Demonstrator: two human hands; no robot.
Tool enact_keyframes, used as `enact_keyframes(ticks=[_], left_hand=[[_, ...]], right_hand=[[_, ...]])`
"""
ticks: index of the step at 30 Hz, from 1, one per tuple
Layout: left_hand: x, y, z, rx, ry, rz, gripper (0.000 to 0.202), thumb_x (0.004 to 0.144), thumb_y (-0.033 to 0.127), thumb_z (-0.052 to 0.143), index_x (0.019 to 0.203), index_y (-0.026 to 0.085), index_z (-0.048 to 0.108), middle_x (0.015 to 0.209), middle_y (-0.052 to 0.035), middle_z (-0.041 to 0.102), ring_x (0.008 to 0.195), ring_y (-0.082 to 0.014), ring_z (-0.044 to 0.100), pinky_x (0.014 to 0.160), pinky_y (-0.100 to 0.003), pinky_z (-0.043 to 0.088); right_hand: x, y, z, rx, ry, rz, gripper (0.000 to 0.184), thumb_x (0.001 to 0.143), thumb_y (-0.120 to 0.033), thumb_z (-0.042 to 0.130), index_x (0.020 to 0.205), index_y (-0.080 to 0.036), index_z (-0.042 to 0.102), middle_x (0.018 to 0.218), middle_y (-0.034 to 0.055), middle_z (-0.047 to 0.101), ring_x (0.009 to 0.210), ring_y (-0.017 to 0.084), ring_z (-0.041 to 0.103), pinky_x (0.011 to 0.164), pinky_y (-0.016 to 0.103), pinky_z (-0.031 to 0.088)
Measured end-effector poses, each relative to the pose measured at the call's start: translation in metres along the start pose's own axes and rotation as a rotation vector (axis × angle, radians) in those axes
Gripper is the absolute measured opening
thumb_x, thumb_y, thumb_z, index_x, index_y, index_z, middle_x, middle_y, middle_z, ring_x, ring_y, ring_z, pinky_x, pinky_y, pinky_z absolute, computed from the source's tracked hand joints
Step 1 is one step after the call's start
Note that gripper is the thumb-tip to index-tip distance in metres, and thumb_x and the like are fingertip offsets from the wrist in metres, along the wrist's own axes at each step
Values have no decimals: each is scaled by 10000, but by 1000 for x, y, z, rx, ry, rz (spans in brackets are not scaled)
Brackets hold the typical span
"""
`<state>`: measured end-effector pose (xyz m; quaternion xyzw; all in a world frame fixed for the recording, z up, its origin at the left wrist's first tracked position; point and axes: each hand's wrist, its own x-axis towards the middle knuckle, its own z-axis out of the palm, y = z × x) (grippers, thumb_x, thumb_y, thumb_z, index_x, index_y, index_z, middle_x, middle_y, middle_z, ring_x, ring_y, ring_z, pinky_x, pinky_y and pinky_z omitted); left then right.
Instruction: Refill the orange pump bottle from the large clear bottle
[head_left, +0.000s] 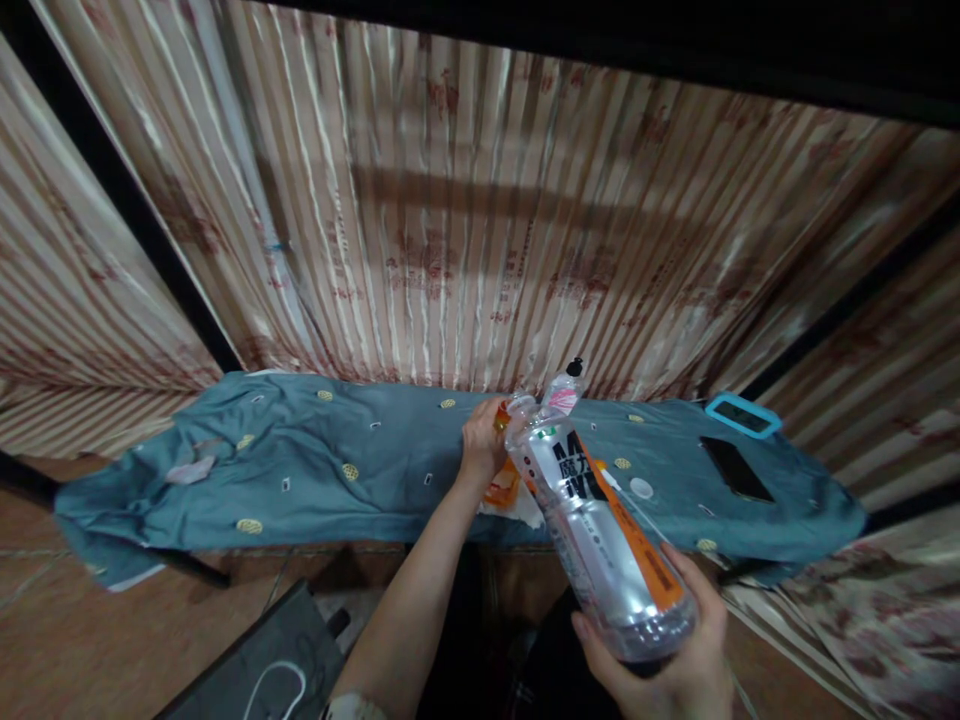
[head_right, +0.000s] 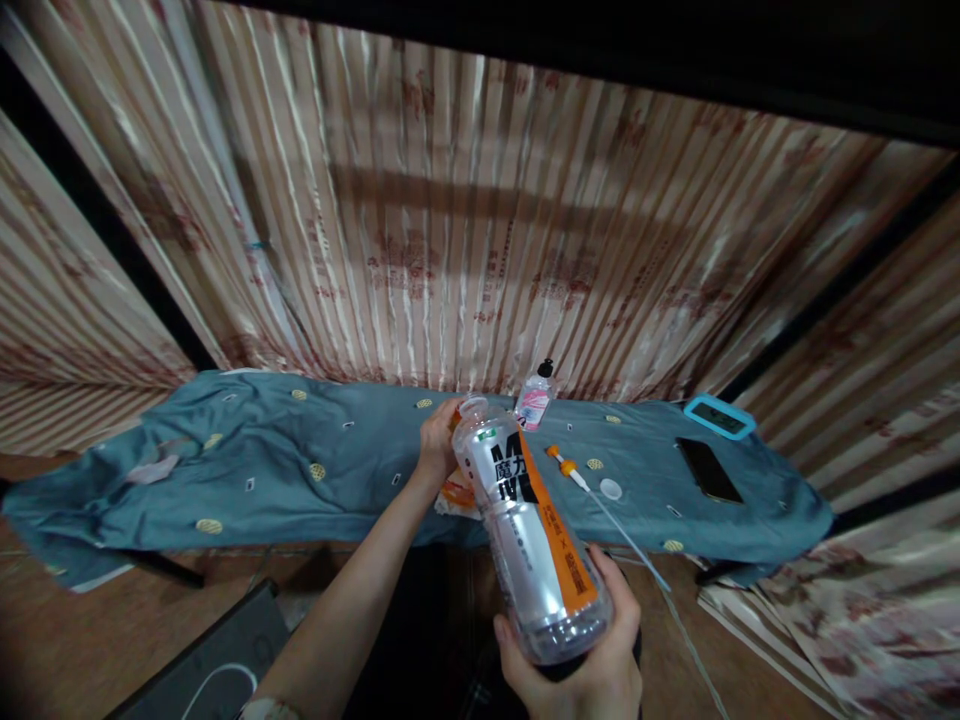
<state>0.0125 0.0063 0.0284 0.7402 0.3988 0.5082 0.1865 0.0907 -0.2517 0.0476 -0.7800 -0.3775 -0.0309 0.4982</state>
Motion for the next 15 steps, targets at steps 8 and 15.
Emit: enact_keyframes(ticks=[8,15], left_hand=[[1,1,0,-3,-10,-5,123,910,306,654,989,223,698,998,-45,756,954,-213,700,875,-315,550],[4,1,5,6,-4,-3,139,892,292,683,994,199,697,990,-54,753,947,-215,701,869,-320,552]], right_hand=[[2,0,1,12,-6,-4,1024,612,-761,697,1395,-154,441,1237,178,621,999,320,650,782,405,498],[2,-3,-1,58,-34,109,1018,573,-726,734,1384,-182,447,1248,162,624,1038,331,645,807,419,496]])
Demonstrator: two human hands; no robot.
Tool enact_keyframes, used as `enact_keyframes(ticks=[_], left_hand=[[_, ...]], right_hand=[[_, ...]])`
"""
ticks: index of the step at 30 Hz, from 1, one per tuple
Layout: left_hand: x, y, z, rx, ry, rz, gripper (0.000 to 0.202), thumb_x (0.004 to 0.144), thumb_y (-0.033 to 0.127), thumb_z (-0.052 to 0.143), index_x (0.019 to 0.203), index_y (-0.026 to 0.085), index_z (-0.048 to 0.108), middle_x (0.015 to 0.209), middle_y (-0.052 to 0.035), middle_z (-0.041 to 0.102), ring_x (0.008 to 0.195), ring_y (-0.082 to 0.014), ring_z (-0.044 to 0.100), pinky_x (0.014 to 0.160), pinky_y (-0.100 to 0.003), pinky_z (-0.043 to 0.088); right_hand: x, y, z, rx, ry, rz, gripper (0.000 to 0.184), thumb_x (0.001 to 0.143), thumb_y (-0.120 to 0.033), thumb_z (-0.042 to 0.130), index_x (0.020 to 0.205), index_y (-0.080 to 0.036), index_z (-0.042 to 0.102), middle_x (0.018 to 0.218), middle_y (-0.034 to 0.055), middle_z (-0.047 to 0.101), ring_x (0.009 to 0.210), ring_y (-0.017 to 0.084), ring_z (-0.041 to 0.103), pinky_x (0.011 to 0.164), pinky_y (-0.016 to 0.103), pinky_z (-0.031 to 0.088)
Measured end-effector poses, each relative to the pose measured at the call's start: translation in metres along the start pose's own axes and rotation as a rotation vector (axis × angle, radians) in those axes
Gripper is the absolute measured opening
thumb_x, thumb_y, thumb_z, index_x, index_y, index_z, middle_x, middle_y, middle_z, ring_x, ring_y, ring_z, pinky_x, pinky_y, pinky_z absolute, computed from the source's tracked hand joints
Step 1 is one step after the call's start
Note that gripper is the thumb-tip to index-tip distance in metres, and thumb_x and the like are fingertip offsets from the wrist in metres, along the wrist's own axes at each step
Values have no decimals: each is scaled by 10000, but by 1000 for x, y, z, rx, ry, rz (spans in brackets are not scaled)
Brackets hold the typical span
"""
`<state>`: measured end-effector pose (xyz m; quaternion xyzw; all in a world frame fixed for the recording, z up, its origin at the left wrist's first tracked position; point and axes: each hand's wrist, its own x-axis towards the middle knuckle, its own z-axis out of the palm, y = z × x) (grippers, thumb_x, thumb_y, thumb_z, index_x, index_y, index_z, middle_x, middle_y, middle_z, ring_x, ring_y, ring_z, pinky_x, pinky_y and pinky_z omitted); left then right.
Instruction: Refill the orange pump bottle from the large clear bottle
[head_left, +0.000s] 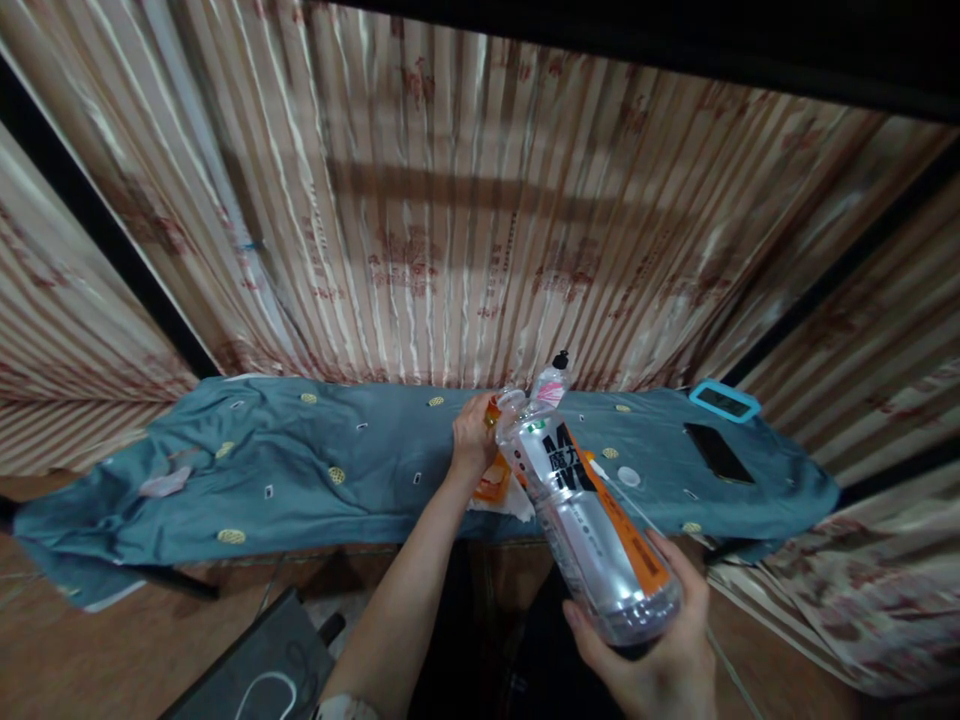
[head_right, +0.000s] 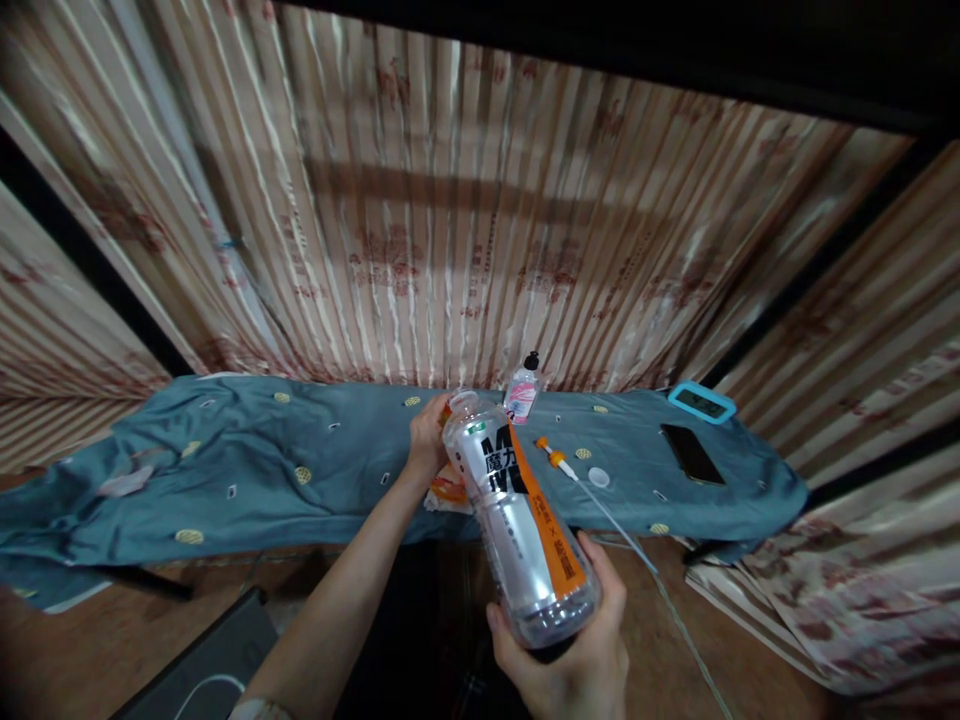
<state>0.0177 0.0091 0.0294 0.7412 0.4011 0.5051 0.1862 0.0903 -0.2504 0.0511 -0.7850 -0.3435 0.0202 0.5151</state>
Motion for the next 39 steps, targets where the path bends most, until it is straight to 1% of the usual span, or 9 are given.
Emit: enact_keyframes(ticks=[4,7,13,18,23,26,30,36,39], left_hand=[[1,1,0,9,-3,4,115,894,262,678,993,208,696,972,-41,750,949,-210,698,874,-316,547],[1,1,1,20,-2,-7,123,885,237,682,1005,213,698,972,-37,750,950,-212,695,880,-311,543],[0,-3,3,31,-1,10,134,907,250,647,1023,199,691,997,-45,750,950,-211,694,883,-316,543],[0,-5,3,33,3,28,126,923,249,619,1013,199,692,987,-44,749,933,-203,697,860,-310,550],[1,-5,4,32,6,27,151,912,264,637,1031,191,694,1005,-52,751,946,-212,701,875,-320,552],[1,-5,4,30,9,26,148,915,282,639,1020,195,695,994,-49,750,945,-212,701,871,-322,553],[0,-4,5,29,14,20,138,918,286,642,1018,206,692,1000,-43,749,949,-204,699,870,-314,549],[-1,-4,5,20,17,23,153,905,305,673,1016,201,689,993,-50,746,944,-211,698,871,-316,543],[-2,-4,4,25,19,36,137,906,286,669,1006,194,685,974,-49,741,922,-209,694,856,-312,539]], right_hand=[[1,0,0,18,-5,-13,974,592,-691,742,1371,-185,451,1295,168,602,1100,332,627,846,422,493],[1,2,0,13,1,-36,961,604,-677,743,1366,-172,449,1291,172,603,1105,325,626,872,422,491],[1,4,-1,0,-3,-76,936,627,-682,729,1353,-165,444,1334,184,574,1124,312,626,883,401,511],[0,2,-2,3,-22,-33,925,625,-655,736,1358,-177,438,1243,158,635,1034,293,679,888,402,536],[0,1,-2,9,-26,-38,937,624,-654,734,1369,-178,422,1336,183,583,1099,308,655,902,412,530],[0,2,-1,15,-18,-45,931,625,-652,736,1363,-177,428,1305,175,600,1102,311,650,923,424,517],[0,2,0,-5,0,-32,953,604,-695,732,1353,-181,444,1246,162,625,1067,320,653,885,431,515],[-1,2,0,-34,19,-86,987,614,-773,697,1359,-176,445,1252,172,615,1077,332,639,861,429,507],[0,2,0,-57,37,-81,987,600,-780,696,1345,-178,460,1222,166,629,1042,335,649,848,435,508]])
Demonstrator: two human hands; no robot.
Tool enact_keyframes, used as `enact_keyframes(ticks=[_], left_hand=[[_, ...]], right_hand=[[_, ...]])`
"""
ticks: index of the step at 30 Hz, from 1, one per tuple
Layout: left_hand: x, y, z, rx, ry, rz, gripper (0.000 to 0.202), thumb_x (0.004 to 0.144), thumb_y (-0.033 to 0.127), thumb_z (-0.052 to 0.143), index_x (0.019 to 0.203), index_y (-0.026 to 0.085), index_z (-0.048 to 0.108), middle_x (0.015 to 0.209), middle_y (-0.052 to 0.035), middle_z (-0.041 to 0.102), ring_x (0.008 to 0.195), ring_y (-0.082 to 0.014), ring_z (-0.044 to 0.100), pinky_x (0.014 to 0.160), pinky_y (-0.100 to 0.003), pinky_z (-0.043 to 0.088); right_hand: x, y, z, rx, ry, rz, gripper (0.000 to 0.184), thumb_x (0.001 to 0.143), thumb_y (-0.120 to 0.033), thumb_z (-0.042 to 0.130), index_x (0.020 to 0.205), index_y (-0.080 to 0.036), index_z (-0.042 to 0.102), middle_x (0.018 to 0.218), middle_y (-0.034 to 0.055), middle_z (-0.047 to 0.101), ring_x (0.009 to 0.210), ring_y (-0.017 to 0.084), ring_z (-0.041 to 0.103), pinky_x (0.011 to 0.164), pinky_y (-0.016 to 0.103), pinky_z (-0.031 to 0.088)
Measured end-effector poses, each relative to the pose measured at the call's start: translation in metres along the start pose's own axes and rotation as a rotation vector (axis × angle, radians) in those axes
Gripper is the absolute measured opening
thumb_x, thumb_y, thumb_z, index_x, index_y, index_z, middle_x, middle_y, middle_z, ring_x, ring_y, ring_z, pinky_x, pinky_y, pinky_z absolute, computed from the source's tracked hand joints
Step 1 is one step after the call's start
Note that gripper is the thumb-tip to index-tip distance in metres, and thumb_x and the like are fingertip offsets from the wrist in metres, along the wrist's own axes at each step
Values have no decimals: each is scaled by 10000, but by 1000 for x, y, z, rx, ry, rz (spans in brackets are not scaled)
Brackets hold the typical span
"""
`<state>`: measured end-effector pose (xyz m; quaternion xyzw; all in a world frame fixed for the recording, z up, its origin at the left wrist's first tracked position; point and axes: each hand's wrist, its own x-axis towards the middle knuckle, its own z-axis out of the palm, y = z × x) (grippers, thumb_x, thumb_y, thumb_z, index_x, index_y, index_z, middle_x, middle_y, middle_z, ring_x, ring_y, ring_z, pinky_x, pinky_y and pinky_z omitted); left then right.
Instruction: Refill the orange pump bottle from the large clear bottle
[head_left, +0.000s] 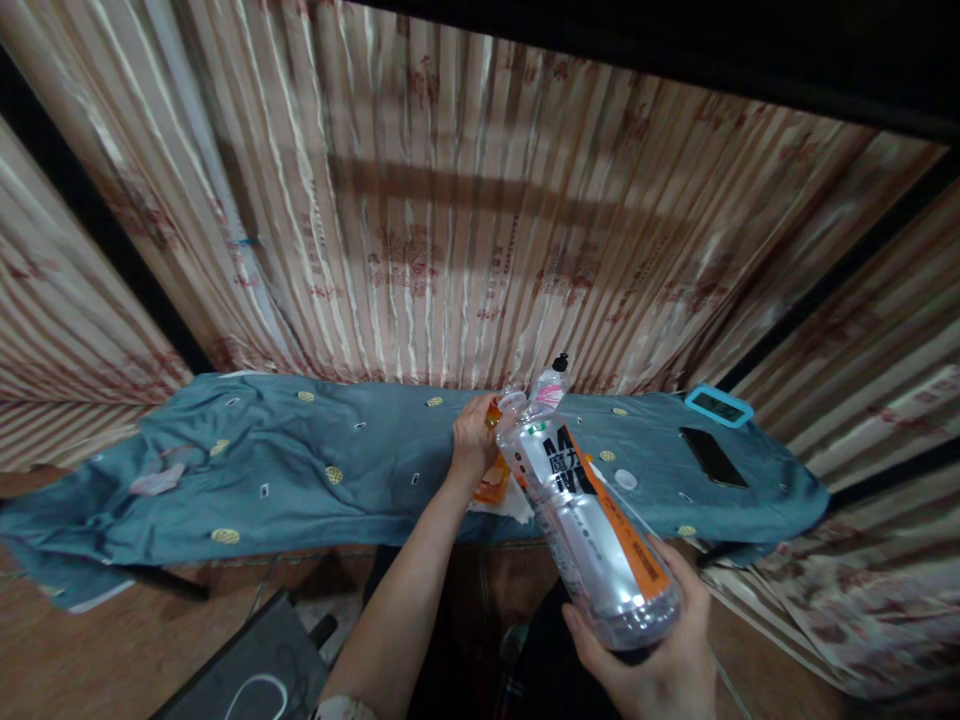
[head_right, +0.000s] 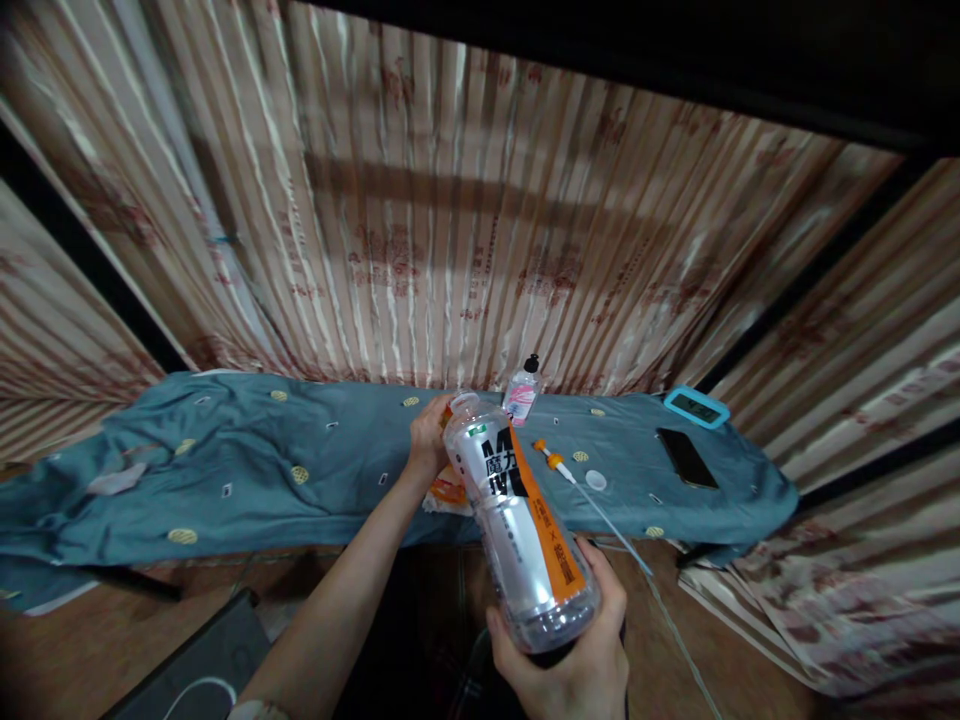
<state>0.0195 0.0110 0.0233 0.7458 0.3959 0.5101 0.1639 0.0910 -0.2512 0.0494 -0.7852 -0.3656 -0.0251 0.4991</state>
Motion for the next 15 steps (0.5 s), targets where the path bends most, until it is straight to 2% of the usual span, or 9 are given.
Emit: enact_keyframes(ticks=[6,15], left_hand=[[-1,-2,1,-8,9,21,136,911,270,658,1017,189,682,992,-57,742,931,-207,692,856,-311,537],[0,-1,1,2,0,-1,148,917,298,659,1017,191,684,994,-54,746,934,-209,695,850,-312,540]], right_hand=[[1,-4,-1,9,-22,84,985,562,-715,726,1349,-188,458,1214,167,636,1045,369,649,852,472,505],[1,-3,-1,24,-27,81,993,562,-707,730,1354,-173,458,1197,165,640,1029,350,653,828,440,509]])
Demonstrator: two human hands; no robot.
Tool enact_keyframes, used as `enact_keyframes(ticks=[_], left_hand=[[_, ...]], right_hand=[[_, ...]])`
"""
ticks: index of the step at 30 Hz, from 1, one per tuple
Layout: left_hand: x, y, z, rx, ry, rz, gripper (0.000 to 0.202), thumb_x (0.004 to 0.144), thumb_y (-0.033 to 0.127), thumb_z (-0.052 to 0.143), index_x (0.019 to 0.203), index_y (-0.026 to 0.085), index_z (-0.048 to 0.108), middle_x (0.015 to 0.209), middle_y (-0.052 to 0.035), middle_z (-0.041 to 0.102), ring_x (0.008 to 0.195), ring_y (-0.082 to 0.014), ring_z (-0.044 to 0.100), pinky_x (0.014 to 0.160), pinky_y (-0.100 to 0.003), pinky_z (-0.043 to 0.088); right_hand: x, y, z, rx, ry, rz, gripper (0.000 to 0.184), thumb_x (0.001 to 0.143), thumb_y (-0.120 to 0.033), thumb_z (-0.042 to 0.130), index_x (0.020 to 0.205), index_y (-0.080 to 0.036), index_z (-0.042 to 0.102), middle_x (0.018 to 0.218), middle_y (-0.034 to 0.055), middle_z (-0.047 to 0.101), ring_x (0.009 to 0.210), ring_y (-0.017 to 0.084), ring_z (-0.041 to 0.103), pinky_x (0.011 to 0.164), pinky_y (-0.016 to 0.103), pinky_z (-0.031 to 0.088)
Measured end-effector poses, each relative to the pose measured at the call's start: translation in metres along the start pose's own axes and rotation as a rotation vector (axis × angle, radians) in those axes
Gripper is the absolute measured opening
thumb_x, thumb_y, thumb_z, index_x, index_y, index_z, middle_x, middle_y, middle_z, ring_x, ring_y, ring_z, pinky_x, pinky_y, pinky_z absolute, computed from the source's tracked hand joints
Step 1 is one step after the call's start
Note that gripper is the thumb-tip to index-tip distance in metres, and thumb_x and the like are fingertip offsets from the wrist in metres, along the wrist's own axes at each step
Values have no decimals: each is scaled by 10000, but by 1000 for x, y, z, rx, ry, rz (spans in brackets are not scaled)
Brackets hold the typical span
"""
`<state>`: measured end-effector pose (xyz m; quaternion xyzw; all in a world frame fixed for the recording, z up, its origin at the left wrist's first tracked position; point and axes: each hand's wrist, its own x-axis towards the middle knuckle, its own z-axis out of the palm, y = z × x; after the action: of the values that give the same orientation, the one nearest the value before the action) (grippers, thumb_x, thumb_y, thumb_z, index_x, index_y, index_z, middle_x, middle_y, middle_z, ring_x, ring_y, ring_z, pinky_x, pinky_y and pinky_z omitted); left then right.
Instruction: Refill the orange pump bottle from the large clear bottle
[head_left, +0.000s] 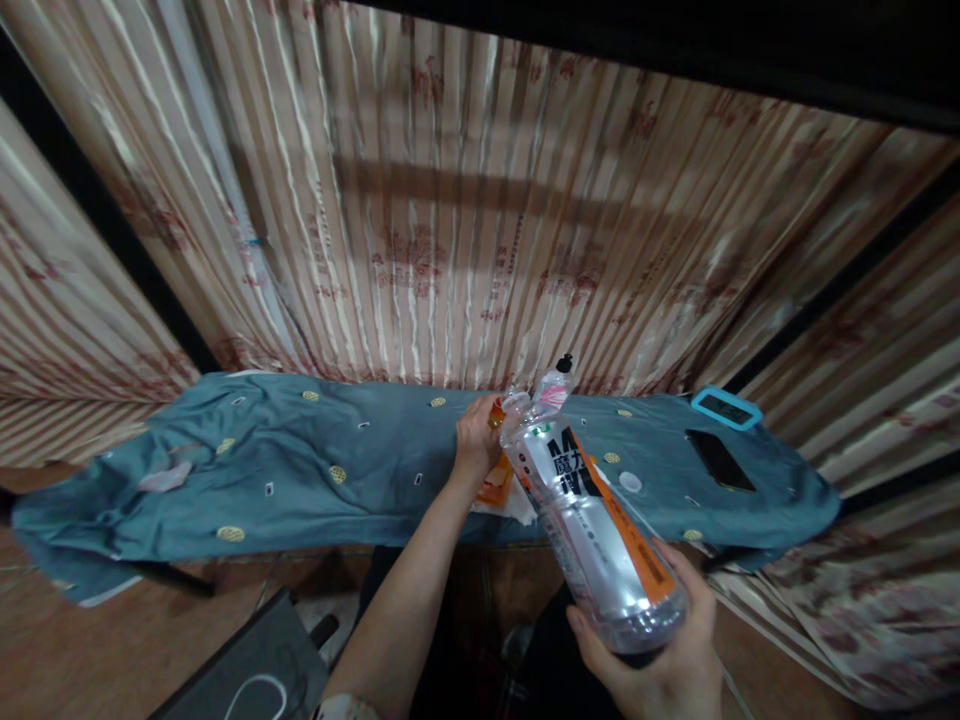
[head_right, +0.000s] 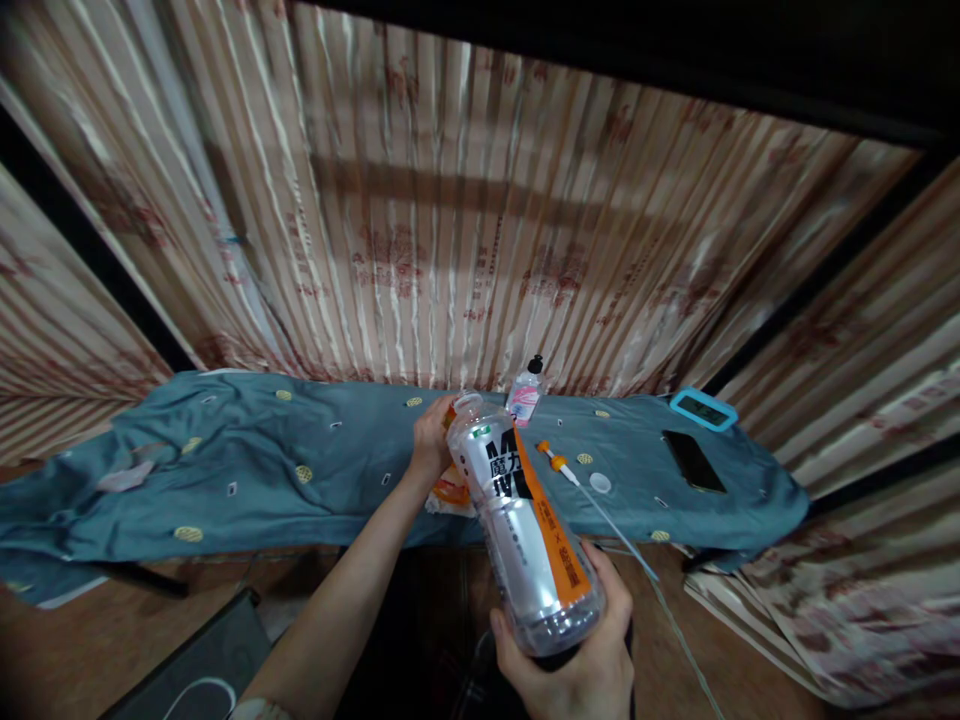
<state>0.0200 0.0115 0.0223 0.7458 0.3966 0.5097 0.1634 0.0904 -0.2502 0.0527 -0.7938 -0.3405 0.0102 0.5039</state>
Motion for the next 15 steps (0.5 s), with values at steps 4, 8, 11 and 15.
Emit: enact_keyframes(ticks=[4,8,11,15], left_hand=[[0,1,-2,-6,-2,11,127,913,250,656,1021,190,683,990,-53,747,932,-204,697,858,-308,542],[-1,2,-3,-9,-7,0,122,911,241,652,1022,198,684,1001,-50,747,943,-202,698,872,-310,544],[0,3,-3,-7,-10,-9,118,912,245,651,1015,198,685,1003,-51,748,949,-205,698,878,-313,544],[0,3,-3,-13,-14,-12,110,919,272,648,997,205,688,1003,-51,749,957,-205,696,882,-311,543]], right_hand=[[1,3,0,-9,12,-23,989,565,-702,732,1350,-163,466,1201,166,643,1023,336,658,830,425,515],[2,5,1,1,7,-41,985,581,-703,732,1361,-167,459,1207,161,639,1023,330,658,844,432,512],[2,7,2,2,10,-59,990,590,-721,728,1362,-163,457,1214,166,631,1029,332,650,844,435,507],[2,7,2,26,14,-100,963,618,-701,727,1362,-156,449,1222,169,626,1047,320,648,877,427,501]])
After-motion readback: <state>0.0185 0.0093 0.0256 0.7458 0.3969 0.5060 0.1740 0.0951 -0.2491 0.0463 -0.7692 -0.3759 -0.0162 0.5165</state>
